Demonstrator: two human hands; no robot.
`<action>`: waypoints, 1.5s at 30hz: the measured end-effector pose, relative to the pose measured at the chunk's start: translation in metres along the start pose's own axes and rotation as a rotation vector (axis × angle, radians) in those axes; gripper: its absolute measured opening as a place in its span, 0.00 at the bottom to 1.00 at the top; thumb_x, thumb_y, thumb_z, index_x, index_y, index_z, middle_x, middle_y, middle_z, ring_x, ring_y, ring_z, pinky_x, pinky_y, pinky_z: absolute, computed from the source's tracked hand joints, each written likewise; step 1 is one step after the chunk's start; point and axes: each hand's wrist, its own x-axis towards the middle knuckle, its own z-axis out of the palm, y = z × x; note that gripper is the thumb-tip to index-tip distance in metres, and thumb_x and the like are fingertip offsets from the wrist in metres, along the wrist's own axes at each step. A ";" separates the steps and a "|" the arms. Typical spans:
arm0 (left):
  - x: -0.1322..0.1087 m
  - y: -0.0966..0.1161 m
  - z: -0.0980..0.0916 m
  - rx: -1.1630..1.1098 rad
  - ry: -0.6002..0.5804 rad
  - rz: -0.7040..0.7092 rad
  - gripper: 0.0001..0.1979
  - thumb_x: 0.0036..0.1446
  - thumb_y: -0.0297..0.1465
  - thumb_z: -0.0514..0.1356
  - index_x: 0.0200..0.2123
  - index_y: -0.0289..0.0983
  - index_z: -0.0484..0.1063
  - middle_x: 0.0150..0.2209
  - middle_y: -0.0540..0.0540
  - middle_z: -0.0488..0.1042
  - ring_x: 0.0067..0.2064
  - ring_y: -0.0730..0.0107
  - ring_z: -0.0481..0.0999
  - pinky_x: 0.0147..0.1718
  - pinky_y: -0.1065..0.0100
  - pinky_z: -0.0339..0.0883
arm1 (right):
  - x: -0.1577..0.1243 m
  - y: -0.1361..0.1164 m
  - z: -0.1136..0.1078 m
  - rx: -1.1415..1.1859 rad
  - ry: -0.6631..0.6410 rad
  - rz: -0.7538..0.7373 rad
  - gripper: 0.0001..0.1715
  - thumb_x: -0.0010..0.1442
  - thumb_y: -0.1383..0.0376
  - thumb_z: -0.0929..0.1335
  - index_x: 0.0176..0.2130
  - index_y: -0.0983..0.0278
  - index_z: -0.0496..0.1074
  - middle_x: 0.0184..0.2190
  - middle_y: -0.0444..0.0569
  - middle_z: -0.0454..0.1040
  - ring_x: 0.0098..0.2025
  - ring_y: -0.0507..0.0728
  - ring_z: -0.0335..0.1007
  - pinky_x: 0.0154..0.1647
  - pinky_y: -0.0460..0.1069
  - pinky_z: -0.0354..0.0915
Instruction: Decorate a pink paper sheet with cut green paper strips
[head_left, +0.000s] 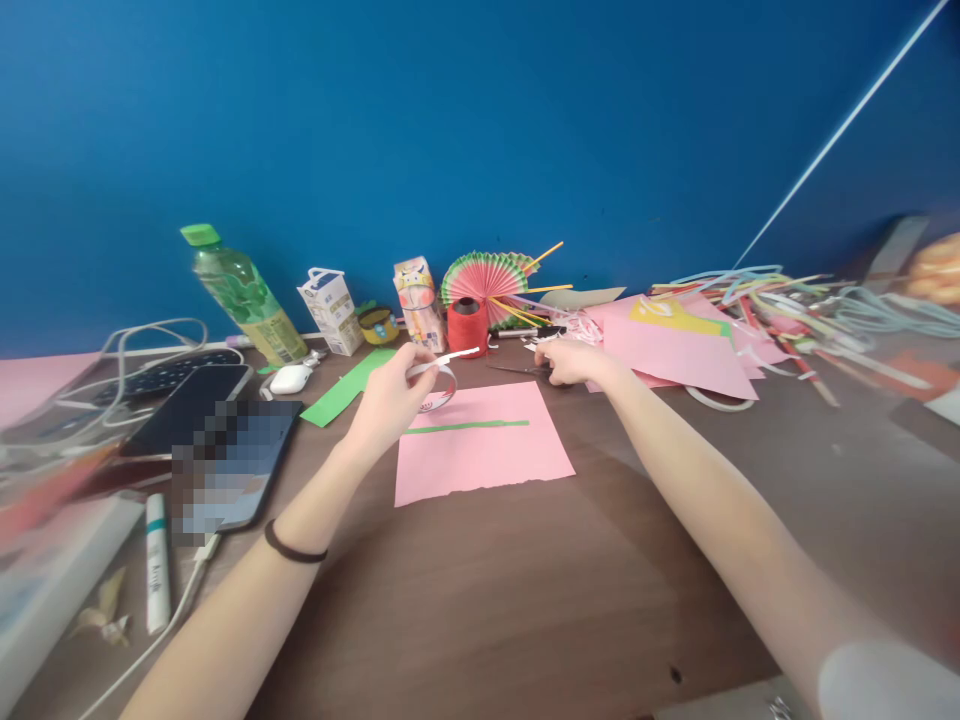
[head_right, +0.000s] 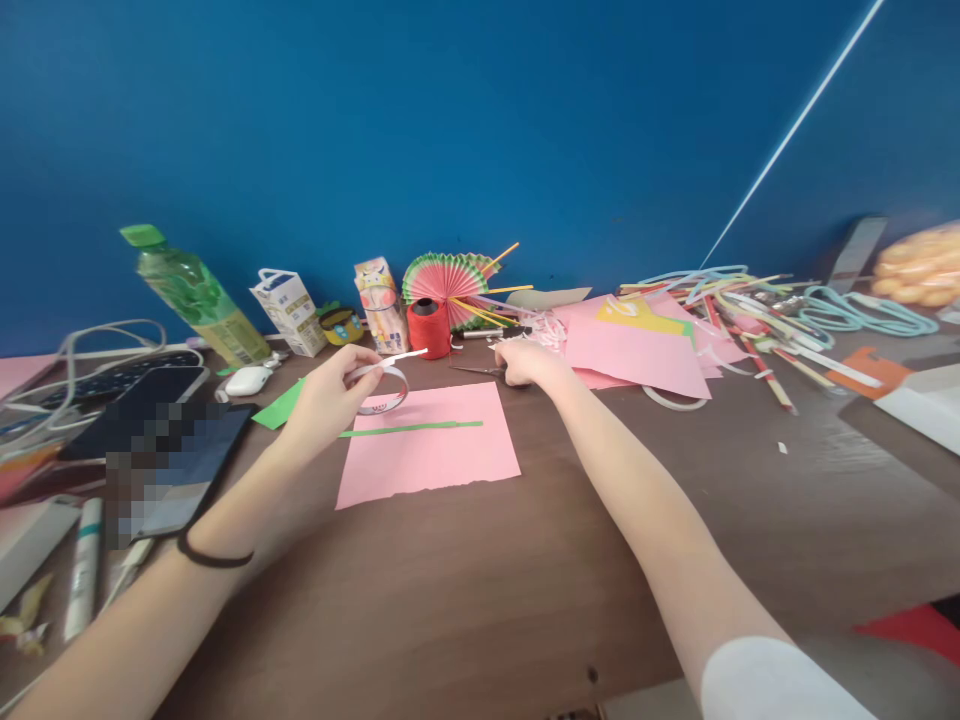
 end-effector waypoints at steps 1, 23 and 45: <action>0.000 0.000 0.000 -0.004 -0.002 -0.003 0.08 0.53 0.35 0.54 0.35 0.39 0.66 0.33 0.49 0.76 0.28 0.71 0.70 0.25 0.72 0.60 | -0.001 0.000 -0.002 -0.001 0.005 -0.009 0.28 0.42 0.77 0.65 0.45 0.65 0.69 0.45 0.54 0.72 0.43 0.59 0.69 0.33 0.46 0.60; 0.001 -0.003 0.001 0.179 0.013 0.115 0.07 0.53 0.31 0.53 0.36 0.39 0.68 0.35 0.49 0.76 0.32 0.69 0.73 0.35 0.70 0.63 | -0.057 0.018 -0.056 0.308 -0.116 -0.169 0.23 0.55 0.50 0.65 0.44 0.61 0.72 0.32 0.50 0.74 0.33 0.54 0.69 0.28 0.46 0.61; 0.000 -0.001 0.000 0.164 -0.112 0.355 0.09 0.57 0.32 0.52 0.39 0.40 0.69 0.39 0.48 0.75 0.40 0.68 0.73 0.38 0.70 0.65 | -0.050 -0.003 -0.046 0.555 -0.349 -0.395 0.26 0.50 0.52 0.68 0.47 0.61 0.74 0.25 0.45 0.75 0.24 0.49 0.67 0.22 0.43 0.56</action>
